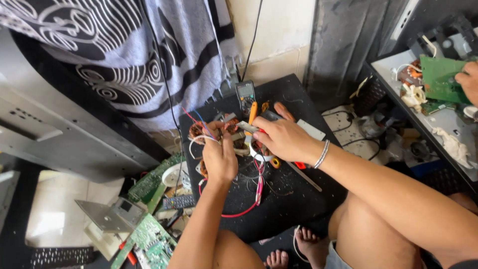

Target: Repairing an electronic motor coil using a brush, pliers, and a multimeter for testing.

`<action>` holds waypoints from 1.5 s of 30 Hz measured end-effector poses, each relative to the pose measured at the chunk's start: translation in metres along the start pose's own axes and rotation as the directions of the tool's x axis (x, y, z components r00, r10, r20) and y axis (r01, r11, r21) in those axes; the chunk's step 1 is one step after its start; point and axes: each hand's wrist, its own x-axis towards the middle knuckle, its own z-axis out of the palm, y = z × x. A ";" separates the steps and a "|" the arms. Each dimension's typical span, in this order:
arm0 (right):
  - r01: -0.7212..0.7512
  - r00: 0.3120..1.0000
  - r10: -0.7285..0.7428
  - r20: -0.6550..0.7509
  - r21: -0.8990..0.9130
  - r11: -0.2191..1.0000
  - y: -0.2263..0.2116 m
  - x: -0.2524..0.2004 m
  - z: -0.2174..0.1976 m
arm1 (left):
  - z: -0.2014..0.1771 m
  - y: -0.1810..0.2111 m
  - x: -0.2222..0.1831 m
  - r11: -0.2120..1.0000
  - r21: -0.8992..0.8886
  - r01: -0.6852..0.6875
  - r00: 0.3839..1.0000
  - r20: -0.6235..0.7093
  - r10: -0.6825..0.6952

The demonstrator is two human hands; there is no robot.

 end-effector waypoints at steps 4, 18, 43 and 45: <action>-0.088 0.983 0.085 0.161 0.011 0.996 0.028 0.003 0.024 | 0.002 0.001 -0.001 1.000 0.014 0.024 1.000 0.010 -0.024; -0.125 0.986 0.141 0.090 -0.161 0.979 0.046 0.001 0.047 | 0.010 0.006 0.000 0.999 -0.041 -0.013 0.996 -0.083 0.009; 0.105 0.961 -0.058 -0.271 0.165 0.981 0.018 0.014 0.024 | 0.018 -0.001 0.018 0.532 -0.771 0.351 0.810 -0.036 -0.585; -0.173 0.985 0.132 0.112 0.580 0.796 -0.006 0.008 0.003 | 0.017 -0.006 0.017 0.359 -0.829 0.430 0.743 0.099 -0.662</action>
